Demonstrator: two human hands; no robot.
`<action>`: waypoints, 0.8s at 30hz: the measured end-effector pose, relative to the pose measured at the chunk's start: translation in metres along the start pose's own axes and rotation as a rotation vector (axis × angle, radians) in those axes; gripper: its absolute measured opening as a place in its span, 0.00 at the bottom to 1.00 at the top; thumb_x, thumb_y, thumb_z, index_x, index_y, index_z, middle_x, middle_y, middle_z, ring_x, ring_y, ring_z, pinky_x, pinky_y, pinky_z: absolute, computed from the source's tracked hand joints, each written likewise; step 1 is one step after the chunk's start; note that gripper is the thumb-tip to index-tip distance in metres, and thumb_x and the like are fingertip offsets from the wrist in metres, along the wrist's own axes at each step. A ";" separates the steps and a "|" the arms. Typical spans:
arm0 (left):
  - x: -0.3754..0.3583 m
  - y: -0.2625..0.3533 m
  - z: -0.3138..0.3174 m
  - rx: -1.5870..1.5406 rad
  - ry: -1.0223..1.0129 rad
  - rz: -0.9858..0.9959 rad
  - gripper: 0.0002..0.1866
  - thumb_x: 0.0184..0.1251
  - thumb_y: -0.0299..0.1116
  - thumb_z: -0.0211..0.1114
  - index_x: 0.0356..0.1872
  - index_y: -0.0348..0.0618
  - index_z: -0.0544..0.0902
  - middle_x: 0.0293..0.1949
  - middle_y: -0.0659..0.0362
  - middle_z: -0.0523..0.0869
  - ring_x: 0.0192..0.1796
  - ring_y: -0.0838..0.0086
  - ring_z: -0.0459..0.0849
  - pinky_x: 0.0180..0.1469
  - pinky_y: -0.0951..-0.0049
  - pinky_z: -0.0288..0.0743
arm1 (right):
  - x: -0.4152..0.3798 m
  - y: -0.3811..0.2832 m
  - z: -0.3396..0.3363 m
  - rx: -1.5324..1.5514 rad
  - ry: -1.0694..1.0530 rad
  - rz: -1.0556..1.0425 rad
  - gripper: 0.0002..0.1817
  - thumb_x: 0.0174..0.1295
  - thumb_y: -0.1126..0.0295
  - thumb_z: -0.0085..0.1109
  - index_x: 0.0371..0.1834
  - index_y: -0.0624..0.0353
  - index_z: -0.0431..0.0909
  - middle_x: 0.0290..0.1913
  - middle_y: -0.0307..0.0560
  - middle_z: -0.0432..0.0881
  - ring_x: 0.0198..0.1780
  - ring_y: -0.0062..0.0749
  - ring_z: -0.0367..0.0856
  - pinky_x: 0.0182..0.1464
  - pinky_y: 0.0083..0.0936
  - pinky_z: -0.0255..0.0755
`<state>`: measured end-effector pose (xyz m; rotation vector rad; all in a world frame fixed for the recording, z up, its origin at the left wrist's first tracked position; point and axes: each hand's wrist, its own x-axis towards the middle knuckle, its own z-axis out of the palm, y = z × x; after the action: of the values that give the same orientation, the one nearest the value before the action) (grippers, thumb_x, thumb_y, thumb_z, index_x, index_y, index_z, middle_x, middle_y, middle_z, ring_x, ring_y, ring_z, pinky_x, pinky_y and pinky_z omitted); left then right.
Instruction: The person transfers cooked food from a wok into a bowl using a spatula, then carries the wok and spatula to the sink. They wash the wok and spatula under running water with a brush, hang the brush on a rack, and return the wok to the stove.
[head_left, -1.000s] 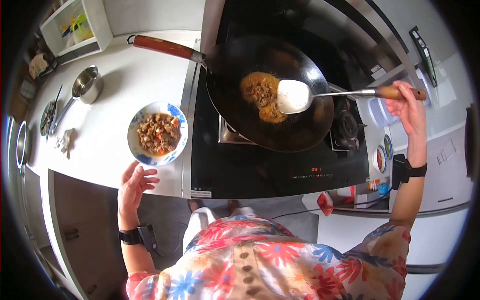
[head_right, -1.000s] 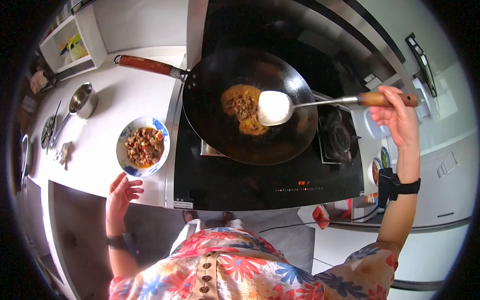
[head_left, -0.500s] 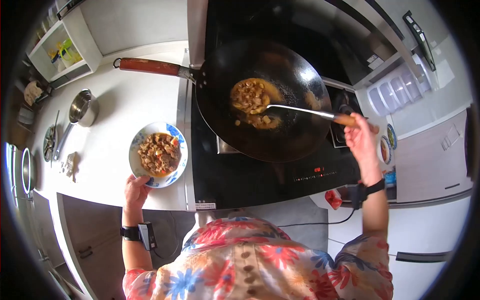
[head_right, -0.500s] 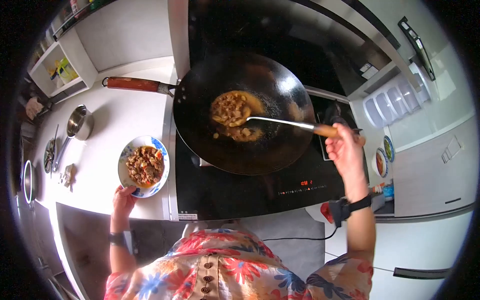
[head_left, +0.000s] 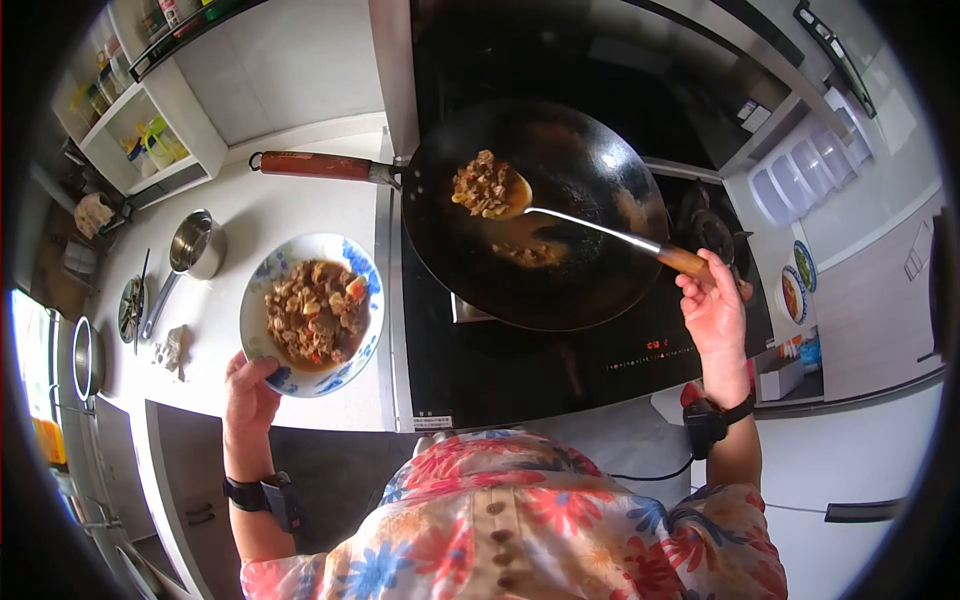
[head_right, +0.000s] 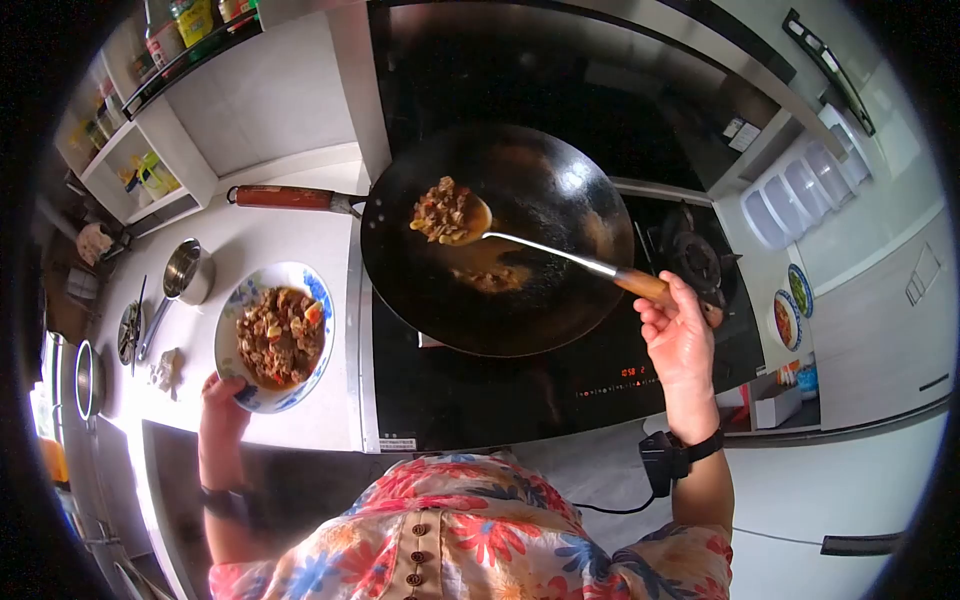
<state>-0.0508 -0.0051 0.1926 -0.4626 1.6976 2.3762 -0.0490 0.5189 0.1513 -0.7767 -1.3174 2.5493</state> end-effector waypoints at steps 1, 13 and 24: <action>0.003 0.009 0.005 0.017 -0.027 0.013 0.16 0.54 0.20 0.51 0.45 0.25 0.73 0.43 0.48 0.81 0.43 0.64 0.82 0.47 0.68 0.77 | -0.003 -0.006 0.004 -0.015 -0.004 -0.021 0.14 0.58 0.60 0.57 0.42 0.55 0.77 0.29 0.43 0.81 0.27 0.22 0.79 0.25 0.13 0.67; 0.067 0.043 0.106 0.203 -0.278 -0.035 0.14 0.59 0.27 0.52 0.41 0.24 0.73 0.32 0.48 0.82 0.30 0.66 0.83 0.34 0.73 0.80 | -0.029 -0.108 0.044 -0.129 -0.045 -0.268 0.14 0.61 0.61 0.53 0.45 0.56 0.74 0.28 0.44 0.78 0.24 0.20 0.74 0.22 0.10 0.63; 0.097 0.022 0.135 0.108 -0.365 -0.071 0.16 0.59 0.27 0.53 0.42 0.20 0.70 0.35 0.44 0.81 0.32 0.62 0.84 0.37 0.71 0.82 | -0.091 -0.100 0.091 -0.483 -0.293 -0.605 0.13 0.63 0.69 0.44 0.48 0.63 0.68 0.27 0.54 0.78 0.21 0.30 0.74 0.28 0.22 0.67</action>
<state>-0.1681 0.1117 0.2179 -0.0631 1.5995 2.1436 -0.0270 0.4801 0.3081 -0.0188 -1.9335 1.9278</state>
